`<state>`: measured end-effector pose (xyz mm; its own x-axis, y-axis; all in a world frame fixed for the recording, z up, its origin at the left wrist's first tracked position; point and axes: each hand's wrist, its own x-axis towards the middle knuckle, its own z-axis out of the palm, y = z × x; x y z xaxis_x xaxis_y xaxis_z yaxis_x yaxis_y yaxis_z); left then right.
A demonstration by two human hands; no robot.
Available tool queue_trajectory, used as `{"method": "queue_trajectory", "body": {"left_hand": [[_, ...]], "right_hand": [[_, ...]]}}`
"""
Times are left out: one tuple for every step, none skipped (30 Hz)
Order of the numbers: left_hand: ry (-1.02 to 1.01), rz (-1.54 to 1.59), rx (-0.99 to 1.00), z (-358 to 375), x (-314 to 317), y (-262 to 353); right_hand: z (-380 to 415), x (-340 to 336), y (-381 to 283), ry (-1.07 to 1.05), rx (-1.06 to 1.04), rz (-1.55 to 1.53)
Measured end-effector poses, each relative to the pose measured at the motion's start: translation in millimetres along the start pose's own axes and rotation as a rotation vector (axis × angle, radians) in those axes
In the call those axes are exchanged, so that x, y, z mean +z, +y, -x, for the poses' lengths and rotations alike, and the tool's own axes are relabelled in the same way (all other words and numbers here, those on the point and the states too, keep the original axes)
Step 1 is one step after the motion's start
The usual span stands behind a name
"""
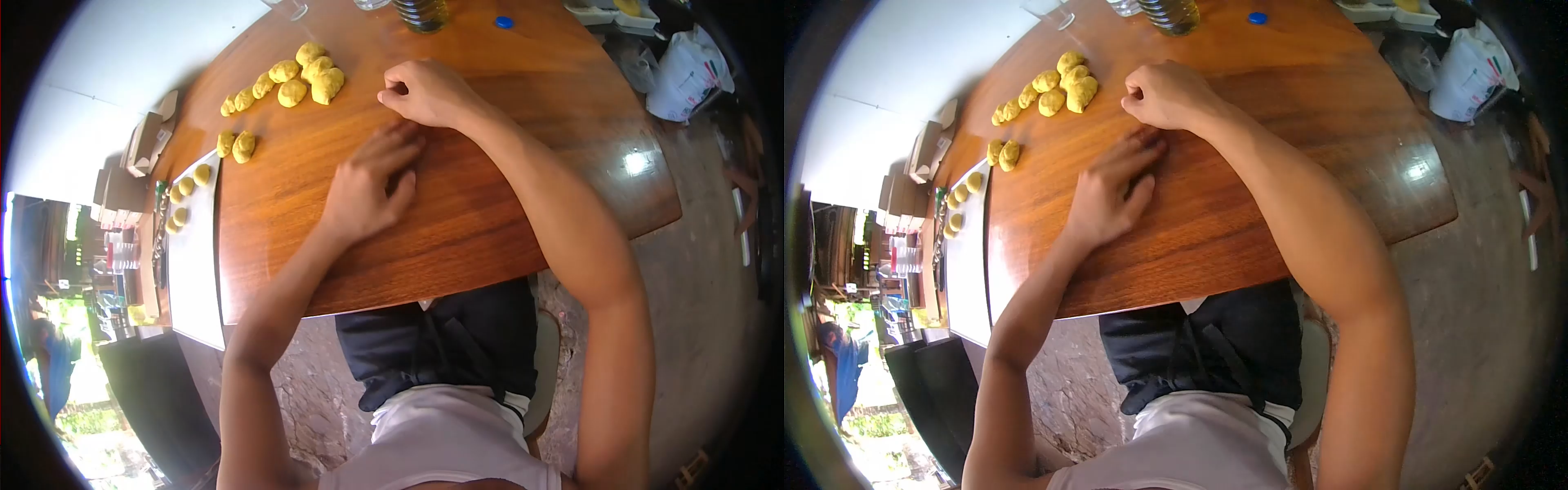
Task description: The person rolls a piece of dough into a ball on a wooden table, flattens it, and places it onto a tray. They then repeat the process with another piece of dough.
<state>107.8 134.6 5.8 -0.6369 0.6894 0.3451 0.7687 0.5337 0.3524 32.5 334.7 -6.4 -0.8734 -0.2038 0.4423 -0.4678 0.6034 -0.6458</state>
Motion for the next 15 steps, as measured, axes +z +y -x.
{"method": "queue_trajectory", "body": {"left_hand": [[-0.017, -0.024, 0.078, 12, -1, 16], [-0.043, -0.032, 0.038, 31, -9, 31], [-0.071, -0.040, -0.001, 52, -18, 41], [-0.073, -0.040, -0.007, 70, -25, 42], [-0.033, -0.051, -0.086, 88, -31, 40], [0.005, -0.059, -0.170, 100, -36, 35], [0.002, -0.054, -0.183, 104, -39, 23], [0.059, -0.125, -0.182, 99, -40, 5], [0.119, -0.200, -0.181, 90, -40, -10], [0.163, -0.162, -0.184, 71, -38, -25], [0.206, -0.124, -0.183, 51, -33, -38], [0.203, -0.021, -0.226, 29, -26, -44], [0.196, 0.083, -0.263, 11, -19, -40], [0.165, 0.050, -0.193, 3, -10, -28], [0.131, 0.017, -0.123, -4, -3, -15]], "right_hand": [[1, -1, 0, -0.007, 0.000, 0.001], [2, 0, 1, -0.012, 0.002, -0.013], [1, 0, 2, -0.015, 0.004, -0.029], [-1, 0, 2, -0.020, 0.004, -0.033], [-3, 1, 3, -0.032, 0.005, -0.015], [-3, 4, 4, -0.049, 0.007, 0.003], [-2, 5, 4, -0.063, 0.010, -0.002], [-4, 5, 3, -0.054, 0.022, 0.017], [-6, 7, 1, -0.046, 0.028, 0.039], [-7, 9, 0, -0.058, 0.017, 0.039], [-6, 8, 1, -0.033, -0.001, 0.033], [-5, 6, 2, -0.003, -0.018, 0.030], [-5, 5, 3, -0.006, -0.024, 0.036], [-5, 4, 4, -0.008, -0.022, 0.010], [-5, 3, 4, -0.008, -0.020, -0.019]]}}
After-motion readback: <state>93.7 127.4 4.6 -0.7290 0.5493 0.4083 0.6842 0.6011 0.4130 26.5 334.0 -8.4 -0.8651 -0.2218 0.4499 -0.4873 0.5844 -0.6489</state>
